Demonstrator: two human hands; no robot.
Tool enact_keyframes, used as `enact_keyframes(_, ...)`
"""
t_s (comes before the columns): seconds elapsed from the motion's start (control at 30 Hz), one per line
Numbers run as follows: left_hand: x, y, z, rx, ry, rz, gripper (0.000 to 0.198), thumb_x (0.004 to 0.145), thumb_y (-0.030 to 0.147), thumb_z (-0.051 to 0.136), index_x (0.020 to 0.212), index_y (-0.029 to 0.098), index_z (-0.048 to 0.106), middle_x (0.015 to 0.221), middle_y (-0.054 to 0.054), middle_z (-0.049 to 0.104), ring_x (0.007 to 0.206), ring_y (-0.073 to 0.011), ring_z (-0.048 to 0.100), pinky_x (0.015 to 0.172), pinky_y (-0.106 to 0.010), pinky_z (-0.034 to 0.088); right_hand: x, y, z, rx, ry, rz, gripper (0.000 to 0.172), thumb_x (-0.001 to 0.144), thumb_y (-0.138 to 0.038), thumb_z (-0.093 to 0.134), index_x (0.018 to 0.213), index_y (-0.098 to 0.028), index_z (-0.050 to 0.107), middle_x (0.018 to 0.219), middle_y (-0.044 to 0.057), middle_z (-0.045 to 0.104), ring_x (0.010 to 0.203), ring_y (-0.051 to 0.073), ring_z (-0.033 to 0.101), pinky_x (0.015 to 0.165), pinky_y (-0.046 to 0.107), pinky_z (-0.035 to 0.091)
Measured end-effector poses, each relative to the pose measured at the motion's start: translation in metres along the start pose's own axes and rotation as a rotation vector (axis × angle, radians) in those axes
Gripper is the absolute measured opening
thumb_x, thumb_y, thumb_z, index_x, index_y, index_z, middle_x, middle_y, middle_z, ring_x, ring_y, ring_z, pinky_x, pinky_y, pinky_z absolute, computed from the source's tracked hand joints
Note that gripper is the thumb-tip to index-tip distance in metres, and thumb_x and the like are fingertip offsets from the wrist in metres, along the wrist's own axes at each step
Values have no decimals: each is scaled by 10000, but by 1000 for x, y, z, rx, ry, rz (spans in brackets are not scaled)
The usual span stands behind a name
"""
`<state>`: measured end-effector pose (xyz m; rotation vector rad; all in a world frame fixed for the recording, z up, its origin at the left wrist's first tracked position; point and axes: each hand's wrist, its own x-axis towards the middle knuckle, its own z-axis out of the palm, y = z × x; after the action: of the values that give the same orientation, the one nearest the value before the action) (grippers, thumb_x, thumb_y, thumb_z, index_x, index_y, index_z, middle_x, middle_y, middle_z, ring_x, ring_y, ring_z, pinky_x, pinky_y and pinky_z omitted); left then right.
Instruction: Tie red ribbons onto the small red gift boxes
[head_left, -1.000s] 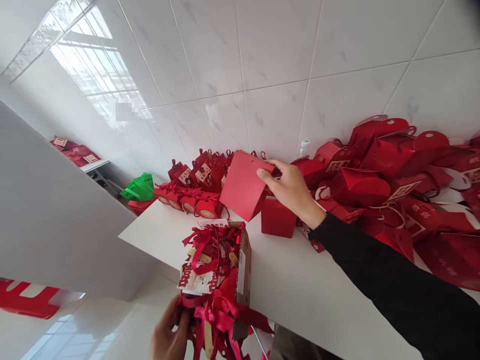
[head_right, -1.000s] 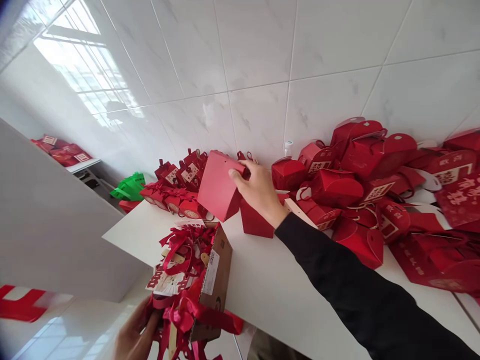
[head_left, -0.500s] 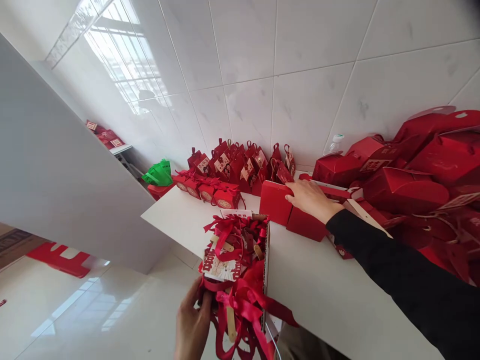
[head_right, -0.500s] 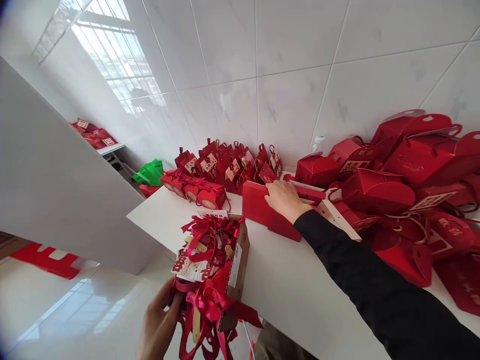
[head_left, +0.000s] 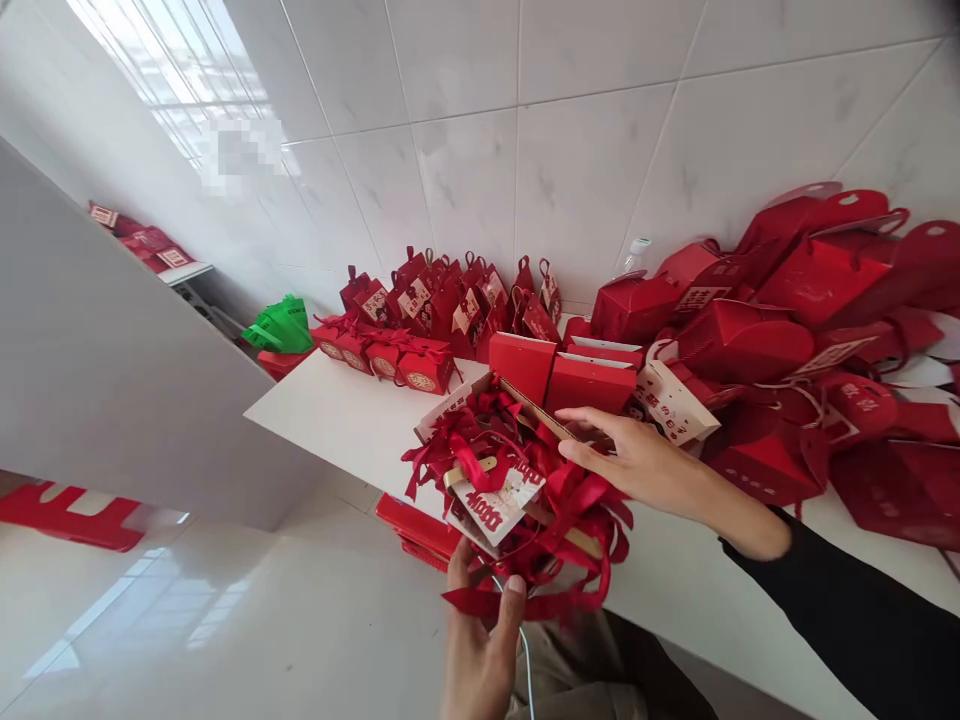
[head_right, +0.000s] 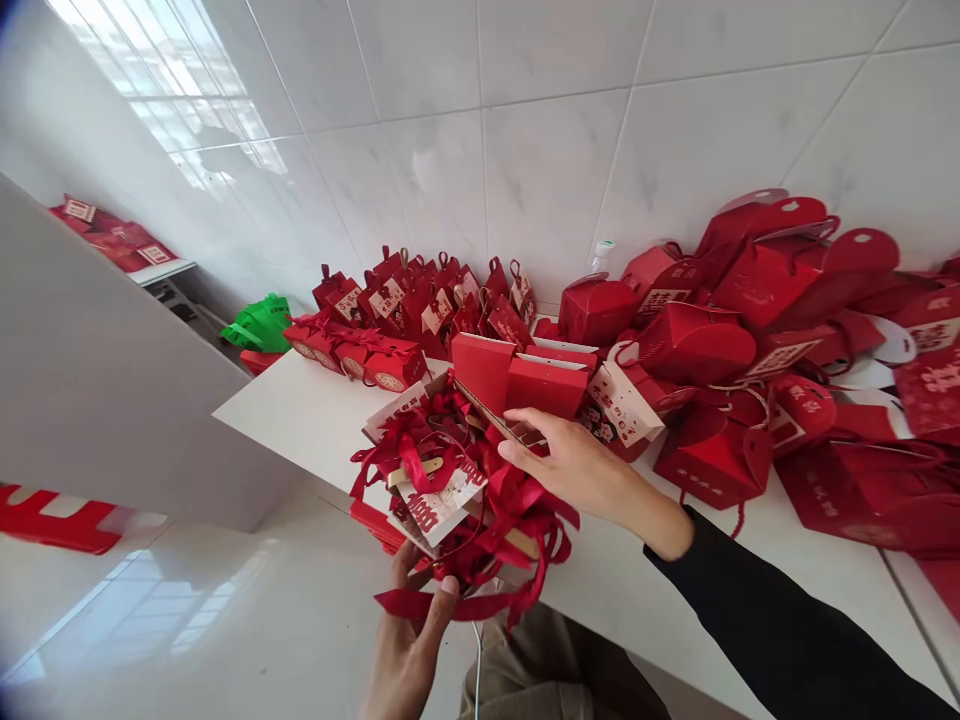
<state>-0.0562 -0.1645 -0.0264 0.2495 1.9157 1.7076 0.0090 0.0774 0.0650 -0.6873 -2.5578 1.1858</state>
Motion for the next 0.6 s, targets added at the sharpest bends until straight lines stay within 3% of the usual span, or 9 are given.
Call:
enact_keyframes(0.13, -7, -1, 20, 22, -96, -12, 811, 907, 691, 563, 1533, 216, 363, 1493, -195, 544, 1318, -287, 615, 983, -341, 582, 17, 13, -4, -20, 35, -62, 338, 1020, -342, 511, 1291, -225, 677, 1307, 95, 738, 1206, 289, 696, 1067, 470, 528)
enact_keyframes(0.33, 6, 7, 12, 177, 28, 75, 740, 932, 655, 553, 1516, 249, 350, 1392, -172, 595, 1215, -274, 653, 894, -352, 598, 5, 21, -20, -88, 180, -105, 448, 1009, -471, 537, 1366, -216, 624, 1382, 135, 678, 1290, 312, 634, 1104, 510, 501)
enact_keyframes(0.47, 18, 5, 6, 295, 221, 260, 644, 915, 582, 624, 1423, 243, 423, 1424, -163, 536, 1184, -282, 634, 913, -402, 571, -11, 24, -28, -150, 213, -180, 322, 930, -362, 631, 1223, -251, 702, 1216, 109, 718, 1154, 314, 679, 1040, 510, 537)
enact_keyframes(0.6, 21, 3, 16, 484, 289, 582, 478, 939, 420, 640, 1354, 243, 484, 1324, -141, 567, 1166, -295, 614, 964, -459, 531, -10, 24, -26, -171, 245, -241, 199, 944, -243, 540, 1018, -241, 724, 996, 87, 729, 963, 285, 703, 923, 475, 567)
